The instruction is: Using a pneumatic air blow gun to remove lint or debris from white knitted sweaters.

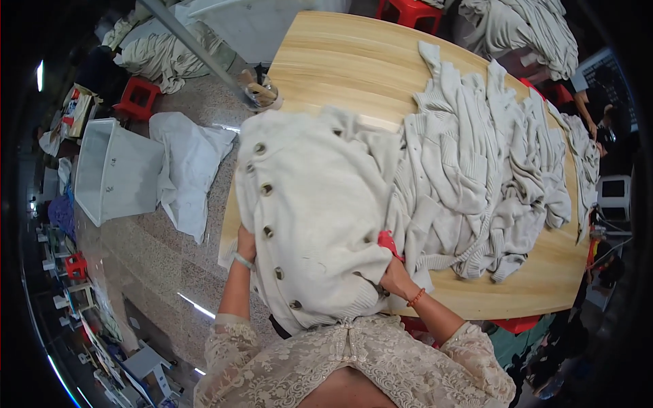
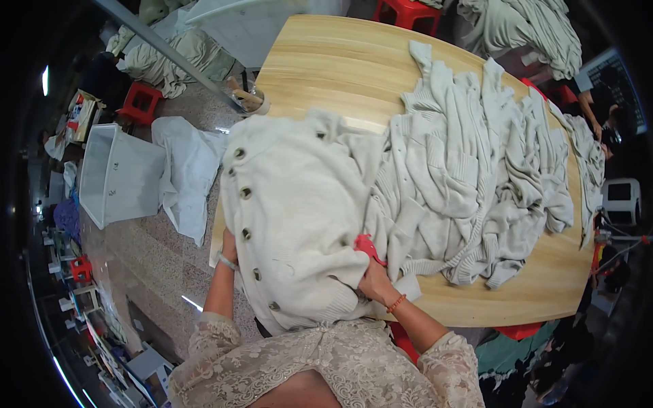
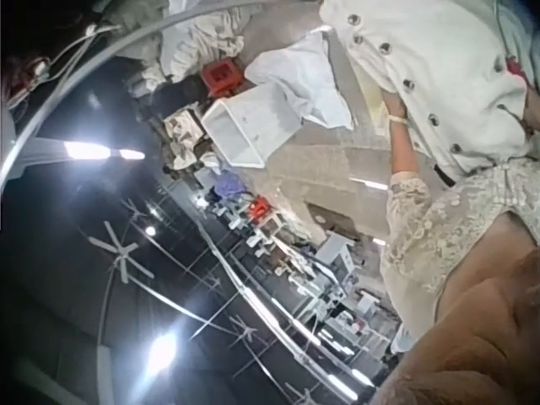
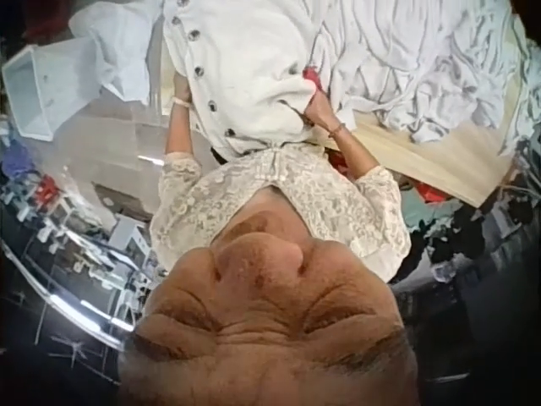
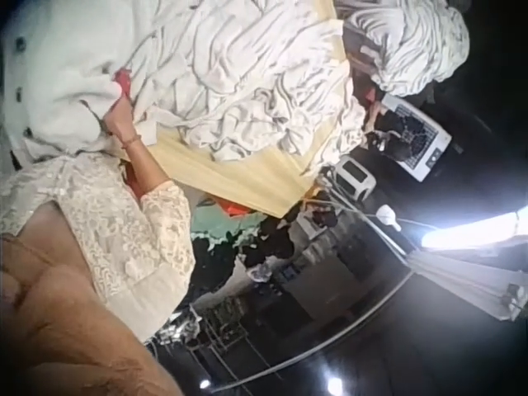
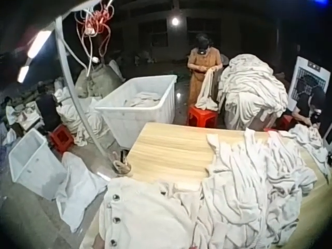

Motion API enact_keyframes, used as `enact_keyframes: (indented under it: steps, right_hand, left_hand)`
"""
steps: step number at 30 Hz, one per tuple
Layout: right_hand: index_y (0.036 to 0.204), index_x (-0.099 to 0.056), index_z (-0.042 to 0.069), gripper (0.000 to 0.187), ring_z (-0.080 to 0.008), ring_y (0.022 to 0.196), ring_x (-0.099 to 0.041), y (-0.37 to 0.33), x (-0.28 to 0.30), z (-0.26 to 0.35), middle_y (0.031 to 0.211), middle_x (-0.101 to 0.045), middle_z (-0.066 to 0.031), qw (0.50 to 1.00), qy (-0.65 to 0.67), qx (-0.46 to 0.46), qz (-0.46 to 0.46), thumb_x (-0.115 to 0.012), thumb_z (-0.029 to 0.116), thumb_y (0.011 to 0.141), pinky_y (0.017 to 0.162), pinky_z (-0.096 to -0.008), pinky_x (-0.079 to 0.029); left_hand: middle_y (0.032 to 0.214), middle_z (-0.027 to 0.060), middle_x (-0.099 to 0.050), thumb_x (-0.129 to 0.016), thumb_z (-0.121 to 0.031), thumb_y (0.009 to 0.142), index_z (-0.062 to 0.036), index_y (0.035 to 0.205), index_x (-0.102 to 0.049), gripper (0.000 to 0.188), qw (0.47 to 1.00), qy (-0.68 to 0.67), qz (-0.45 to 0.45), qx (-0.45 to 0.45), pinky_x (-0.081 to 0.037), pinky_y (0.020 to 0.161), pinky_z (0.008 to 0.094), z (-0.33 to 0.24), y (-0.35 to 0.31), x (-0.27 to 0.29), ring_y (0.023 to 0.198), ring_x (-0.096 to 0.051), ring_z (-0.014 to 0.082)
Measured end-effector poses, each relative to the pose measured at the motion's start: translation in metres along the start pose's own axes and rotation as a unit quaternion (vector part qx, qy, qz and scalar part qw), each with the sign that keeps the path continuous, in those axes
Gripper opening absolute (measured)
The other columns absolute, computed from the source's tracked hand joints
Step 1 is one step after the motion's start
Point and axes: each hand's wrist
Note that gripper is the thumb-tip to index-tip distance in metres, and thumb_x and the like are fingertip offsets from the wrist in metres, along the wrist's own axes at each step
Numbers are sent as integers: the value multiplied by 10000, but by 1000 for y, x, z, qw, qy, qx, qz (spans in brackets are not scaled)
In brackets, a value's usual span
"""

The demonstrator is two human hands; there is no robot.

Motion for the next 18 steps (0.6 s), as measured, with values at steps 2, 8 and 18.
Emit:
enact_keyframes:
  steps: [2,8,18]
  right_hand:
    - [1231,-537,-10,481,-266,1117,-594,6,1,29,1188,-615,-158,996,78,-41,19,-701,231,848,957,-363,-457]
    - [1274,-526,-13,482,-271,1160,-576,33,-22,45,1245,-603,-153,992,10,-26,-124,-661,229,879,972,-373,-451]
    - [1247,-549,-12,407,-243,1140,-587,132,-32,53,1245,-607,-141,981,74,19,-179,-637,178,898,969,-347,-452]
  left_hand:
    - [1221,162,-627,-709,-256,839,30,1259,-537,536,996,78,17,-41,-482,916,337,-29,24,-22,1106,-605,235]
    - [1233,204,-611,-796,-329,722,-8,1329,-479,756,967,216,51,-124,-469,953,363,-94,94,-65,1138,-595,281]
    - [1241,117,-615,-761,-203,769,-45,1316,-524,616,940,200,50,-271,-454,958,327,-108,257,-48,1095,-591,204]
Point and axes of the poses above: each hand's wrist, its own y-axis towards the middle knuckle, its own x-axis out of the back of the hand, z = x × y
